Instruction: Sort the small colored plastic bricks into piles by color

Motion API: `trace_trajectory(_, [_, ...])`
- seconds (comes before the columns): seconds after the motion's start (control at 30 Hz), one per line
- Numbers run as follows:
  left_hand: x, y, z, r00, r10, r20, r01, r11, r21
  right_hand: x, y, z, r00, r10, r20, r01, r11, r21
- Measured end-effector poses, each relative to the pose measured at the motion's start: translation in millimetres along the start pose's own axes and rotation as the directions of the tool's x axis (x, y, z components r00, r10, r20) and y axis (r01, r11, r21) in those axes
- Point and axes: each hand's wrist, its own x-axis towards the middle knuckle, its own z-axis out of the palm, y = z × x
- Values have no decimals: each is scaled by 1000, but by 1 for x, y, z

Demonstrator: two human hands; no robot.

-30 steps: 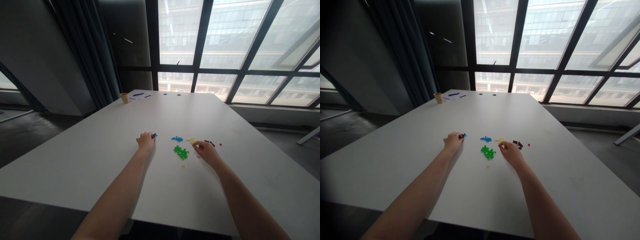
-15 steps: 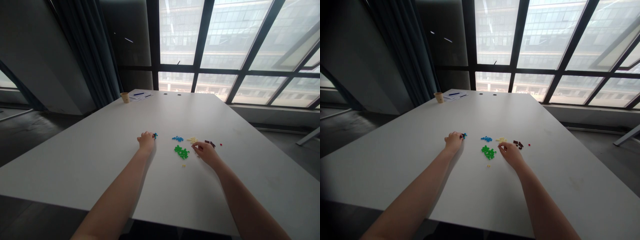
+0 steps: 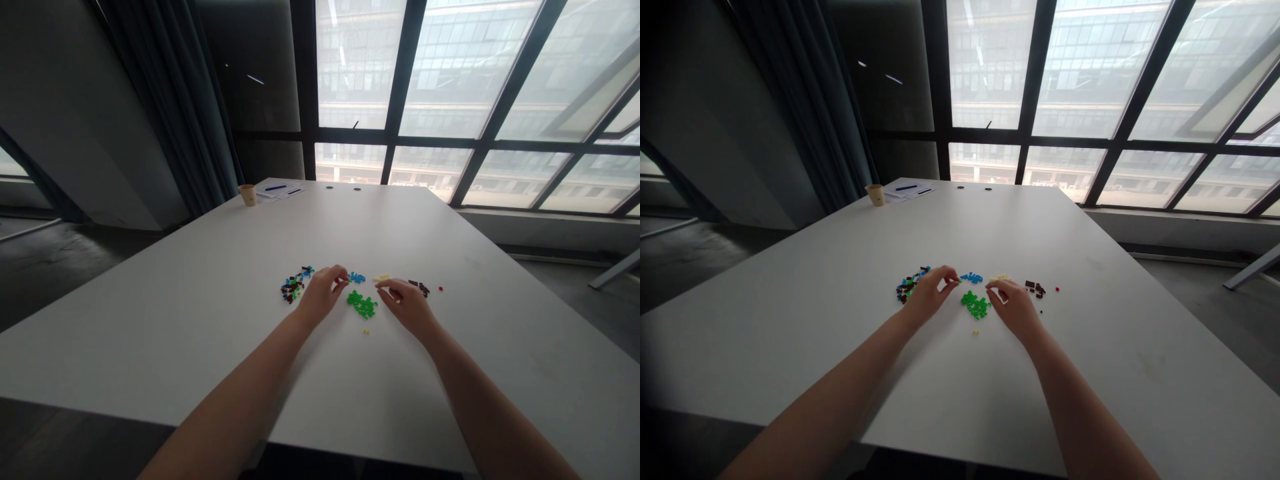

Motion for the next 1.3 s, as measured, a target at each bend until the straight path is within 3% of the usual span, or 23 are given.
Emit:
trace_trajectory(0.2, [-7,19,2,978,193,79,-192,981,-16,-3,-11,2,992,-126,4,126,991,52])
trace_trajectory(0.97, [-7,16,5,970,205,127,-198,978,-68,-5,-17,5,989,-145,22,144,988,64])
trace_trajectory(1.07, [-4,4,4,992,71,109,-79,994,71,-4,-7,2,999,-4,50,8,997,-80])
trace_trajectory(1.13, [-2,-8,-1,990,-109,92,81,961,264,-3,2,0,986,125,114,-100,974,-202])
trace_trajectory(1.2, [-1,-18,-8,934,-345,96,262,841,473,-4,9,-1,956,228,185,-167,940,-296])
trace_trajectory(1.3, [-2,-26,-20,793,-605,79,425,640,640,-5,13,1,929,286,234,-190,912,-363])
